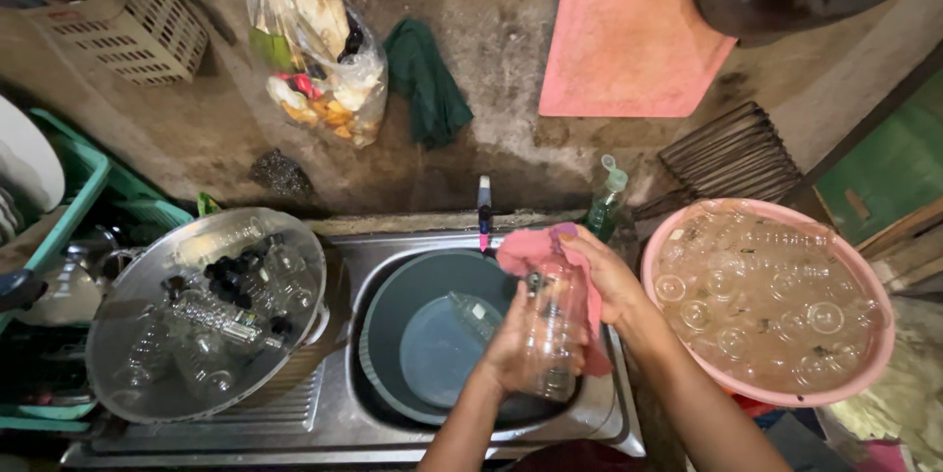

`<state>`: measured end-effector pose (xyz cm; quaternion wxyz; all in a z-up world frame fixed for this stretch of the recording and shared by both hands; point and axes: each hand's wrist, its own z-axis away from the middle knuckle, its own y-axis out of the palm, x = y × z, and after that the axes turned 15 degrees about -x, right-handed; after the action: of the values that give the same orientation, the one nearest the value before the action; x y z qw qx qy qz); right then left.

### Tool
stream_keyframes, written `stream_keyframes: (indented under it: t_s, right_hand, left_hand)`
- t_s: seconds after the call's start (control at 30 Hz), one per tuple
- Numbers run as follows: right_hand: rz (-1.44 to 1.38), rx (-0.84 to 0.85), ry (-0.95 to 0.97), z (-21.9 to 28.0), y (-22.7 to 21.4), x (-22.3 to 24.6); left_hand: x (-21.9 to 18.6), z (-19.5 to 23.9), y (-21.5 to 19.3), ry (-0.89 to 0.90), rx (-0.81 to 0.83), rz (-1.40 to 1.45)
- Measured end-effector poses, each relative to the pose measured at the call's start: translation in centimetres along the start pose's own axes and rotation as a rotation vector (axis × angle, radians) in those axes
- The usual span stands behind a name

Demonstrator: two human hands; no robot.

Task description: The person washes clear plastic bottles one by one using a purple cloth. They dip each bottle into a pink basin of soapy water, scrub the exterior, rinse under the tap, and place the bottle into a grey bucket in the sink. The process repeats for several bottles throughout the clip.

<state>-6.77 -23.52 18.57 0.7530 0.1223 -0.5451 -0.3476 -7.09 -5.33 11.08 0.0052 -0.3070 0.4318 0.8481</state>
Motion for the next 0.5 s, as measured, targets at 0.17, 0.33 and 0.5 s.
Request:
stream_keyframes:
  t_s: [0.17,0.33,0.5]
  right_hand:
    - [0.277,-0.255,-0.197,-2.3,-2.8,-2.0]
    - [0.356,-0.313,-0.488,-3.6,-3.6,-4.6]
    - [0.177,-0.410,-0.311,-2.5,-3.0,-2.8]
  left_hand:
    - [-1.5,0.1,0.5,0.346,-0.296,-0.465]
    - [-0.8,1.5,2.2,0.760,-0.268,-0.878]
    - [-0.5,2.2,3.2,0.626,-0.168,-0.633]
